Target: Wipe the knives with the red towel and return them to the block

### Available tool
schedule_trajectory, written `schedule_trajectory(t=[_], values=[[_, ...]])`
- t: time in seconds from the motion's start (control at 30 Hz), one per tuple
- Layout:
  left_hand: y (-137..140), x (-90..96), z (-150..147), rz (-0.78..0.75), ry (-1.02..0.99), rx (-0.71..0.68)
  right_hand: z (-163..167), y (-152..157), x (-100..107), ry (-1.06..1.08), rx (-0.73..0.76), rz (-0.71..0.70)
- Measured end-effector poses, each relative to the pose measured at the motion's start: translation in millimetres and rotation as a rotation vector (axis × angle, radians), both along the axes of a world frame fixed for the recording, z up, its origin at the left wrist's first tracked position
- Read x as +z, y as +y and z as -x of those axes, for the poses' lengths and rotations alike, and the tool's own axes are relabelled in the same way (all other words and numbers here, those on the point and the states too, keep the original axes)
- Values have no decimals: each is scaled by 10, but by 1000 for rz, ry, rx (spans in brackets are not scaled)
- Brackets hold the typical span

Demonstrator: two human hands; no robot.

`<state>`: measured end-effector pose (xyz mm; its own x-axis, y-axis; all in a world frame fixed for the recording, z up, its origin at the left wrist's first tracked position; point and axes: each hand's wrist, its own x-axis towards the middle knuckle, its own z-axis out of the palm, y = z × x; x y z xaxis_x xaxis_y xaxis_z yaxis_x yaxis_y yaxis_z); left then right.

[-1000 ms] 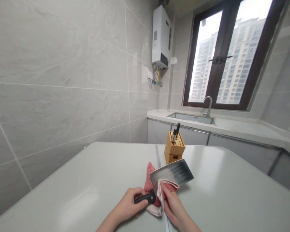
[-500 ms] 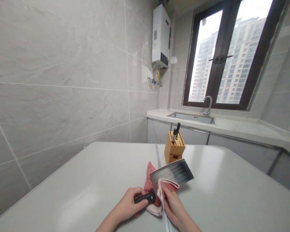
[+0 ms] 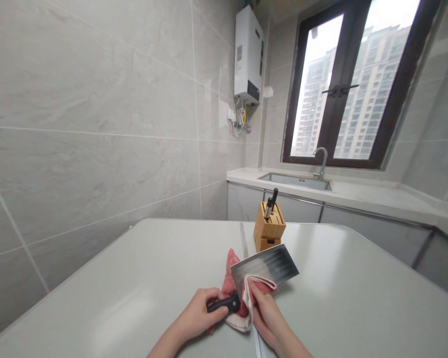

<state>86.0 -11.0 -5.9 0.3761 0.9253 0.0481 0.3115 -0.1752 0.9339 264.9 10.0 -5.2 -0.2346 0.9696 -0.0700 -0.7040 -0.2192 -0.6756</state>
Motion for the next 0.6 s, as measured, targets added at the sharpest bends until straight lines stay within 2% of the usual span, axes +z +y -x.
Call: schedule_trajectory(t=[0.6], values=[[26, -29, 7, 5, -1, -3, -3, 4, 1, 1, 20, -32]])
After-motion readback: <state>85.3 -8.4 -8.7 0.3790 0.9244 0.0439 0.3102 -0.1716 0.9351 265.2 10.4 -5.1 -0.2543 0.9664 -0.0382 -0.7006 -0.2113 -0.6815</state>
